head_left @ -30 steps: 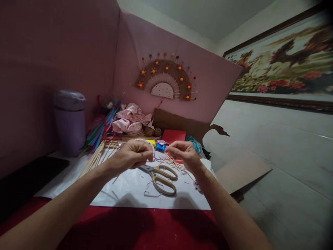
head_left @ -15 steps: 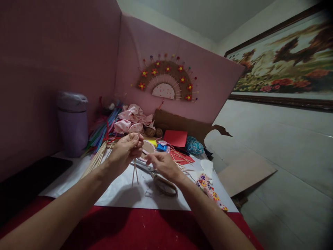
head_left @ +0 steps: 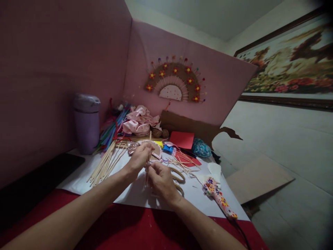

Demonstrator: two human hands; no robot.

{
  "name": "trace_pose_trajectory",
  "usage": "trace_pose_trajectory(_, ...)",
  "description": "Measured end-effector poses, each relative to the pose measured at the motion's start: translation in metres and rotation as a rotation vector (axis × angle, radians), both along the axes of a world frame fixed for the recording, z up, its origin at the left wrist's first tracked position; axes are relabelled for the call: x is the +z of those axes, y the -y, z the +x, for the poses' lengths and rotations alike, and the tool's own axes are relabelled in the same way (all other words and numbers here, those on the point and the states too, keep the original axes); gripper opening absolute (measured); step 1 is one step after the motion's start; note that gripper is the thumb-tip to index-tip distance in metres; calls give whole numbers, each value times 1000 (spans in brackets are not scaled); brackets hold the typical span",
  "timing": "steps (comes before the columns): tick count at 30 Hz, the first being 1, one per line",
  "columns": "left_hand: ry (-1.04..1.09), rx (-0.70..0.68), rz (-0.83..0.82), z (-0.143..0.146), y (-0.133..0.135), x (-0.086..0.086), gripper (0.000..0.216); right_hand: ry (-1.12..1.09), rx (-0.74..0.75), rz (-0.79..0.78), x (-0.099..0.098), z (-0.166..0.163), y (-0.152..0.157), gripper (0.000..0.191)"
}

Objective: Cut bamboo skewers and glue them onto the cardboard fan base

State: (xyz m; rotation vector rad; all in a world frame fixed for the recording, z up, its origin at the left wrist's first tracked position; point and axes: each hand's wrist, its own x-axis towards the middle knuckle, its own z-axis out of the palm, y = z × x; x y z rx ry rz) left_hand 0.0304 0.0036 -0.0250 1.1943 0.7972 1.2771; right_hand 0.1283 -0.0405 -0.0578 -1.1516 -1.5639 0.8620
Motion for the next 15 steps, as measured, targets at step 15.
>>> trace_pose_trajectory(15,-1544,475,89,-85,-45,21,26,-69,-219,111,-13,16,-2,33)
